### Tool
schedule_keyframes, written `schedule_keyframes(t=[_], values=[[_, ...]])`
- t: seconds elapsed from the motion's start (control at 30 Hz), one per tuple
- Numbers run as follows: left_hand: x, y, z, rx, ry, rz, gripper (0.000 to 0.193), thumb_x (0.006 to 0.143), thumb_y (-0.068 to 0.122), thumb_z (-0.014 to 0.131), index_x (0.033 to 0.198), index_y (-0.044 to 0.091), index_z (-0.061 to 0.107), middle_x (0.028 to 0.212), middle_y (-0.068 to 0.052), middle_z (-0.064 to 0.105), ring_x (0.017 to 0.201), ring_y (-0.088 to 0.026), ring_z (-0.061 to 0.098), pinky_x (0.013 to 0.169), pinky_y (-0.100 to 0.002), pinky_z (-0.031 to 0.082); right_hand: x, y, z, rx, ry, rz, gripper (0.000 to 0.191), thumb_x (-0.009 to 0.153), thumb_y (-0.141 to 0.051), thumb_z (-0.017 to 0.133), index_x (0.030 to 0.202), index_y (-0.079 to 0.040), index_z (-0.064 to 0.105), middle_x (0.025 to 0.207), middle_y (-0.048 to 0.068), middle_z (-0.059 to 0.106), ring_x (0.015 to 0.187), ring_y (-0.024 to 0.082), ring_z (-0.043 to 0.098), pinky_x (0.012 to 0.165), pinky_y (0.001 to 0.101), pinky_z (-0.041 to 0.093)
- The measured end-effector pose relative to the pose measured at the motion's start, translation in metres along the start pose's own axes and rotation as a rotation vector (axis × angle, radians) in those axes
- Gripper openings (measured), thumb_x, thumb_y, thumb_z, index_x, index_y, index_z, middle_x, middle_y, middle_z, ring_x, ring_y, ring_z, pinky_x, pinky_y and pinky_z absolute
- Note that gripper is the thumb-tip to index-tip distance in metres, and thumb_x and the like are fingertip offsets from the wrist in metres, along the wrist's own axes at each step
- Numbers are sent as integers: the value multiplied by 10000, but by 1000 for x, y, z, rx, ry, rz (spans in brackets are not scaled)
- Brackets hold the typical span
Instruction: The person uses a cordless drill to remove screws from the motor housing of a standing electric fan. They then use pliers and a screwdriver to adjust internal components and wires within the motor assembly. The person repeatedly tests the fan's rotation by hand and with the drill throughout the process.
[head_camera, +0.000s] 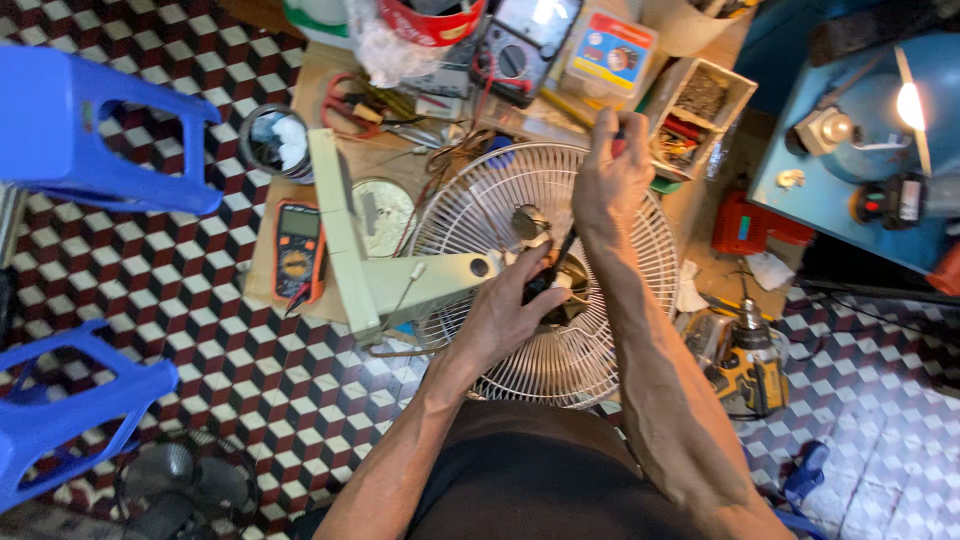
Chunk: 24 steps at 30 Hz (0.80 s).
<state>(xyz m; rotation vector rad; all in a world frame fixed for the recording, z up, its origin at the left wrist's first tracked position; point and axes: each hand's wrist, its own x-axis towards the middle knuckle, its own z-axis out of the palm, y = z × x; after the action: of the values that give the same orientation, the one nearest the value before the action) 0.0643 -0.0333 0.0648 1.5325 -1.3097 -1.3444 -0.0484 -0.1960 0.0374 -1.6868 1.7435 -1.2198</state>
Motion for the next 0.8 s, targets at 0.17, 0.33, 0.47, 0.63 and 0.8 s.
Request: schedule_keyframes(t=[0.17,0.33,0.47,0.63,0.8], values=[[1,15,9,50,-48,-147,576,936,345,666,1420,58,540,1253,-198,722,1162,-298,720,958,-382,552,-10,-33,-23,139,-80,-10,345,1102,-332,495,1190,-1,541,963,158,690,798,216,681,694,392,564],[-4,18,14,30,3,44,610,919,309,696,1432,38,508,1288,-203,693,1183,-273,688,959,-359,550,5,-51,-60,304,-119,252,429,1086,-308,517,1421,-41,500,1062,214,733,757,283,627,601,400,513],[-8,17,15,-71,-43,-63,498,933,293,696,1364,62,604,1237,-148,719,1151,-213,688,957,-335,539,1,-14,-118,827,112,389,381,1038,-281,469,1279,5,542,1054,206,733,812,225,730,645,327,615],[5,6,13,-148,10,-116,350,957,314,664,1174,58,764,1020,-78,788,966,-153,726,861,-294,551,-73,80,-245,718,487,719,458,1094,-455,437,1208,-23,540,949,166,736,610,140,544,447,256,331],[22,-16,14,-314,-7,-201,327,907,314,738,1077,39,785,952,-48,761,894,-116,683,818,-259,530,-145,166,-279,651,628,853,298,1058,-273,571,1153,10,558,993,177,721,758,271,714,575,316,547]])
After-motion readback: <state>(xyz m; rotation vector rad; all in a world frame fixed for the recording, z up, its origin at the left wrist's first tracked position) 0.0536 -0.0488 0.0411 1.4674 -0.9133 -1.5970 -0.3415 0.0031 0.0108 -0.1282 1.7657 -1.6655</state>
